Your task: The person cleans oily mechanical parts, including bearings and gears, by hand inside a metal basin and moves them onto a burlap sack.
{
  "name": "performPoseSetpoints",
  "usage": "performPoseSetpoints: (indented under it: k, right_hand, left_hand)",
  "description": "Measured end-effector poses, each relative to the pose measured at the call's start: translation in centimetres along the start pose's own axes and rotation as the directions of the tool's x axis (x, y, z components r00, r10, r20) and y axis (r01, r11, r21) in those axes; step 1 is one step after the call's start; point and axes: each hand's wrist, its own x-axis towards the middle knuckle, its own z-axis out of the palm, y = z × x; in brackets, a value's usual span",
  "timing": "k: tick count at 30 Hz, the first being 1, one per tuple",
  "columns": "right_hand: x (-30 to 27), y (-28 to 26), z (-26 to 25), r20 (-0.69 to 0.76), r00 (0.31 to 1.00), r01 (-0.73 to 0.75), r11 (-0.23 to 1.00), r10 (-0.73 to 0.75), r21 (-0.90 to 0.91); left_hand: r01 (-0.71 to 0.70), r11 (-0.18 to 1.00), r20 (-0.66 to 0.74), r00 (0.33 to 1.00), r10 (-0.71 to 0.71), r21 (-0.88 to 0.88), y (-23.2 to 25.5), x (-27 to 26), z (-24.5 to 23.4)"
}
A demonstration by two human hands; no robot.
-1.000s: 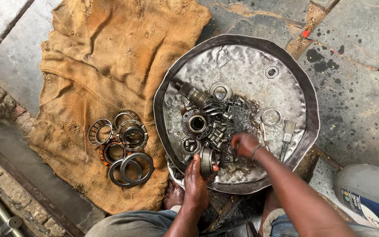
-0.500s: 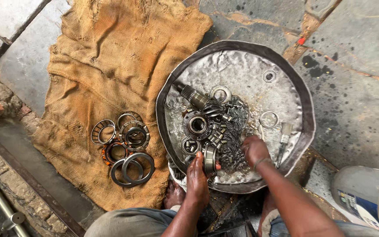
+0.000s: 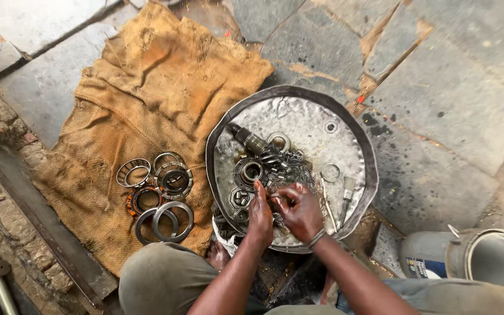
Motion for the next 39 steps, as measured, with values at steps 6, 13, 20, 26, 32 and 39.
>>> performPoseSetpoints:
  k: [6,13,20,26,32,39]
  right_hand:
    - [1.8,-0.2,-3.3,0.148,0.852,-0.522,0.794,0.502,0.311]
    - [0.4,-1.4,-8.8,0.094,0.988,0.116,0.987,-0.126,0.110]
    - [-0.2,0.9,-6.3,0.306,0.890,-0.430,0.844,0.337,0.322]
    - [-1.9,4.3,-3.1,0.291,0.912,-0.410,0.603,0.289,0.685]
    - [-2.2,7.2,-0.8,0.450,0.821,-0.525,0.155,0.351,0.837]
    - [-2.1,7.3,-1.0,0.373,0.889,-0.443,0.290,0.268,0.848]
  left_hand:
    - [-0.093,0.979,0.014,0.996,0.092,0.180,-0.3,-1.3,0.6]
    - [-0.201,0.978,0.087,0.975,0.206,-0.062,1.2,-1.3,1.4]
    - [-0.265,0.947,0.113,0.962,0.248,0.180,1.5,-3.9,0.8]
    - [-0.363,0.925,0.259,0.909,0.326,0.112,0.9,-2.7,0.1]
    - [-0.278,0.805,-0.001,0.945,0.327,0.524,2.3,-4.7,1.9]
    - [-0.255,0.555,0.018,0.918,0.397,0.792,2.8,-5.3,1.3]
